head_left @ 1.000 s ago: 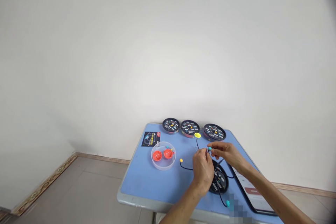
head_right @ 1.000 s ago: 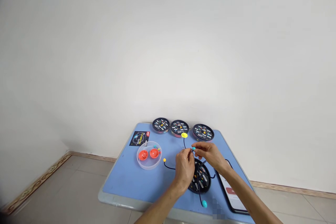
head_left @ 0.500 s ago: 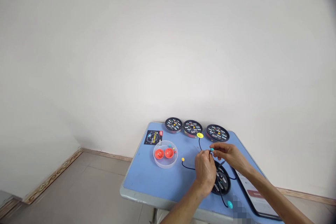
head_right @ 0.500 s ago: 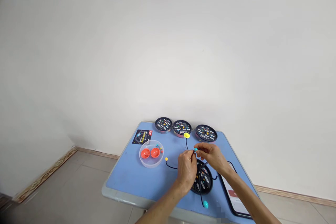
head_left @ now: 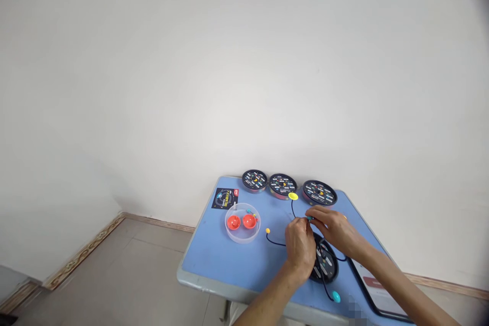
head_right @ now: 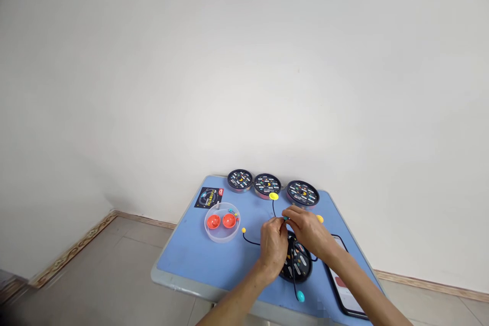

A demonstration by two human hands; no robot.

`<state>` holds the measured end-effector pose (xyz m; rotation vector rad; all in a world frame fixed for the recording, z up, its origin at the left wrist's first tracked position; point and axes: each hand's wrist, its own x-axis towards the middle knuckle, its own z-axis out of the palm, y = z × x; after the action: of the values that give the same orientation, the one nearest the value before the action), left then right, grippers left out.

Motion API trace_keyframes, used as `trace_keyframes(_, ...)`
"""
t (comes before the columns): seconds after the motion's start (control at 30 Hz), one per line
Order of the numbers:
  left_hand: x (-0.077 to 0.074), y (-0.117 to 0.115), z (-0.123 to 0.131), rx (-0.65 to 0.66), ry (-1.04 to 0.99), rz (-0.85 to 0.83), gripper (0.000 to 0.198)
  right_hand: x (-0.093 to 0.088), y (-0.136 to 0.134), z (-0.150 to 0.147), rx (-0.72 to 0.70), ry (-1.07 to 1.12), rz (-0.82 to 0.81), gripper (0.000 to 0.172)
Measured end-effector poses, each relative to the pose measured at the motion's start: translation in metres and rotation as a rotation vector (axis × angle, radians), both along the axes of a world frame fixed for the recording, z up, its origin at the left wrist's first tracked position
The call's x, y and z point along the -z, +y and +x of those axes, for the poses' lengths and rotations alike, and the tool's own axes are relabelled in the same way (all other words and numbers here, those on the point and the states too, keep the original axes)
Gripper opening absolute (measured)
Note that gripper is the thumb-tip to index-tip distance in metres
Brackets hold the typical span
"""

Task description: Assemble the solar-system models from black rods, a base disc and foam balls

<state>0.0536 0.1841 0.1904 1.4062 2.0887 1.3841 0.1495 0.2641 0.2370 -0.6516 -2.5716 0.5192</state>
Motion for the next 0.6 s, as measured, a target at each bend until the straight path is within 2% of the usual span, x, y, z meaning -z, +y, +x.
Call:
trace_keyframes(0.1, 0.001, 0.001, 0.0, 0.001, -0.004, 0.009, 0.033, -0.005, -0.005, -0.002, -0.047, -0.124, 0.186, 0.03)
trace_keyframes(0.23, 0.003, 0.002, 0.0, 0.003, -0.005, 0.013, 0.033, -0.007, -0.006, -0.005, -0.027, -0.201, 0.256, 0.031)
trace_keyframes(0.6, 0.004, -0.001, 0.002, -0.039, 0.006, -0.043, 0.03, 0.0, 0.005, -0.004, -0.038, -0.24, 0.275, 0.024)
